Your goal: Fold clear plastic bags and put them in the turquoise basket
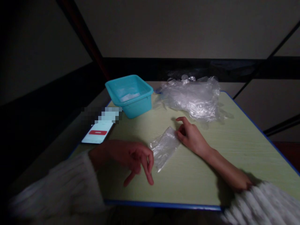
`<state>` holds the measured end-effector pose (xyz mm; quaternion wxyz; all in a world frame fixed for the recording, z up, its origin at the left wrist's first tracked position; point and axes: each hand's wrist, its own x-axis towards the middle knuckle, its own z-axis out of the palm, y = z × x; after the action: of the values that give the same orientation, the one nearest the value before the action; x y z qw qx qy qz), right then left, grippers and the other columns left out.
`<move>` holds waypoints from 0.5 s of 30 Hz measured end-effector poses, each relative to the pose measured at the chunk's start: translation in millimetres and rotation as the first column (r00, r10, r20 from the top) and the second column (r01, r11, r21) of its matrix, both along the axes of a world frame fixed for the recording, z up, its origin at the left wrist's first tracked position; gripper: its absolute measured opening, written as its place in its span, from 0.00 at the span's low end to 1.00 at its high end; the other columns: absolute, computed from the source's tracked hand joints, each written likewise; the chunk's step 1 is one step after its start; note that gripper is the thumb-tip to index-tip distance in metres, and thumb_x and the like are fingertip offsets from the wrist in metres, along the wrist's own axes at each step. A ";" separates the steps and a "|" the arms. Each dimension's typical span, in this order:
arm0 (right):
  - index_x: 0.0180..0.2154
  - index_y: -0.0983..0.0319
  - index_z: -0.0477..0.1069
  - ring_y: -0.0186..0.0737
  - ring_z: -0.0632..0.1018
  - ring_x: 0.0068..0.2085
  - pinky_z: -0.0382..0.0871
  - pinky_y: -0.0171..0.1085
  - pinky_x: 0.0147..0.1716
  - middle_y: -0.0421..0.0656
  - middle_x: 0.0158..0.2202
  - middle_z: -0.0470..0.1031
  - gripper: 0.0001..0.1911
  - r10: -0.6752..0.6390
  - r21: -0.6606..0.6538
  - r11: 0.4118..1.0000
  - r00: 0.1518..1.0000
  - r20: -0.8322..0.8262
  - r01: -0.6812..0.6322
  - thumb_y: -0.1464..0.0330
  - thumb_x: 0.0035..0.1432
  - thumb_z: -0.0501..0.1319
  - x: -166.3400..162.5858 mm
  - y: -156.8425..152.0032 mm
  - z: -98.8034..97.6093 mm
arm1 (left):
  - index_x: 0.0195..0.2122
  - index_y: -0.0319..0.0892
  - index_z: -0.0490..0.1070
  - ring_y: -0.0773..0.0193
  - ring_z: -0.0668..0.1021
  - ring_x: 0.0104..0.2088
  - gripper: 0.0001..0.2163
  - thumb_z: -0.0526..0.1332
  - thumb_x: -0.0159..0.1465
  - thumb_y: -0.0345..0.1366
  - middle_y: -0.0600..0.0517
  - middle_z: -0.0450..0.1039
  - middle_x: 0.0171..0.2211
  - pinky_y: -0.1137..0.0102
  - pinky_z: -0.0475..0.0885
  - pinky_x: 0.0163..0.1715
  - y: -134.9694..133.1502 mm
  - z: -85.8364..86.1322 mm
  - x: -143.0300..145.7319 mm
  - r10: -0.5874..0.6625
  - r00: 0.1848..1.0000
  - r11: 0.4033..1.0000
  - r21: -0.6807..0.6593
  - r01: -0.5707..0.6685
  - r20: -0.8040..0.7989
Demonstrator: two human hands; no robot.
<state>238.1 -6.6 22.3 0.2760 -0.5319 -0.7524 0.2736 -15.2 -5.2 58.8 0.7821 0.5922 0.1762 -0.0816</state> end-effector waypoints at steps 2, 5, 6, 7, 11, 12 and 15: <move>0.48 0.64 0.59 0.37 0.70 0.24 0.62 0.36 0.23 0.41 0.25 0.71 0.17 0.001 0.036 0.999 0.999 0.041 -0.003 0.67 0.56 0.54 -0.4 0.1 -2.2 | 0.34 0.41 0.69 0.68 0.75 0.18 0.19 0.66 0.54 0.52 0.42 0.78 0.41 0.75 0.51 0.12 4.8 -3.9 -0.6 0.114 0.992 0.991 0.065 -0.117 0.046; 0.46 0.63 0.59 0.38 0.71 0.24 0.61 0.36 0.24 0.41 0.26 0.72 0.15 -0.010 0.085 0.996 0.996 0.090 0.002 0.68 0.56 0.53 -1.2 0.2 -5.4 | 0.33 0.40 0.66 0.74 0.70 0.16 0.12 0.63 0.58 0.43 0.47 0.79 0.34 0.77 0.55 0.15 12.4 -15.6 3.1 0.368 0.916 0.884 0.246 -0.398 0.162; 0.46 0.63 0.60 0.38 0.71 0.25 0.61 0.36 0.24 0.42 0.26 0.72 0.15 -0.015 0.100 0.995 0.995 0.099 0.005 0.69 0.56 0.53 -1.7 0.2 -6.2 | 0.32 0.40 0.66 0.74 0.69 0.17 0.09 0.62 0.59 0.40 0.48 0.78 0.32 0.77 0.59 0.17 14.9 -20.3 5.1 0.465 0.862 0.796 0.330 -0.507 0.203; 0.46 0.63 0.60 0.38 0.71 0.25 0.61 0.36 0.24 0.42 0.26 0.72 0.14 -0.020 0.113 0.994 0.994 0.105 0.008 0.69 0.56 0.53 -2.1 0.0 -6.7 | 0.31 0.39 0.66 0.73 0.70 0.20 0.07 0.60 0.59 0.37 0.50 0.78 0.31 0.77 0.62 0.20 17.2 -25.0 7.3 0.551 0.798 0.679 0.426 -0.598 0.244; 0.44 0.62 0.61 0.38 0.71 0.24 0.61 0.36 0.24 0.42 0.26 0.72 0.13 -0.036 0.142 0.990 0.994 0.108 0.020 0.70 0.55 0.53 -3.5 -1.0 -7.3 | 0.28 0.38 0.70 0.67 0.74 0.33 0.03 0.57 0.57 0.31 0.51 0.74 0.30 0.74 0.68 0.33 23.9 -38.9 12.5 0.665 0.677 0.311 0.708 -0.634 0.315; 0.43 0.62 0.61 0.38 0.71 0.24 0.61 0.36 0.24 0.41 0.26 0.72 0.12 -0.036 0.143 0.990 0.994 0.107 0.021 0.70 0.55 0.53 -3.7 -1.2 -7.2 | 0.29 0.38 0.70 0.66 0.74 0.33 0.04 0.56 0.57 0.30 0.51 0.73 0.30 0.74 0.67 0.33 24.5 -40.8 12.8 0.671 0.675 0.286 0.733 -0.618 0.307; 0.42 0.62 0.62 0.39 0.72 0.26 0.63 0.37 0.26 0.43 0.27 0.71 0.10 -0.037 0.166 0.986 0.992 0.122 0.017 0.70 0.56 0.53 -3.4 -1.7 -6.4 | 0.29 0.38 0.70 0.66 0.74 0.32 0.05 0.55 0.57 0.29 0.52 0.73 0.29 0.75 0.67 0.30 23.9 -43.3 12.6 0.667 0.695 0.301 0.756 -0.582 0.270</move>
<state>234.7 -8.3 15.9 0.2751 -0.5334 -0.7809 0.1732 -2.6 18.7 15.5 0.3884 0.7537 0.4450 0.2881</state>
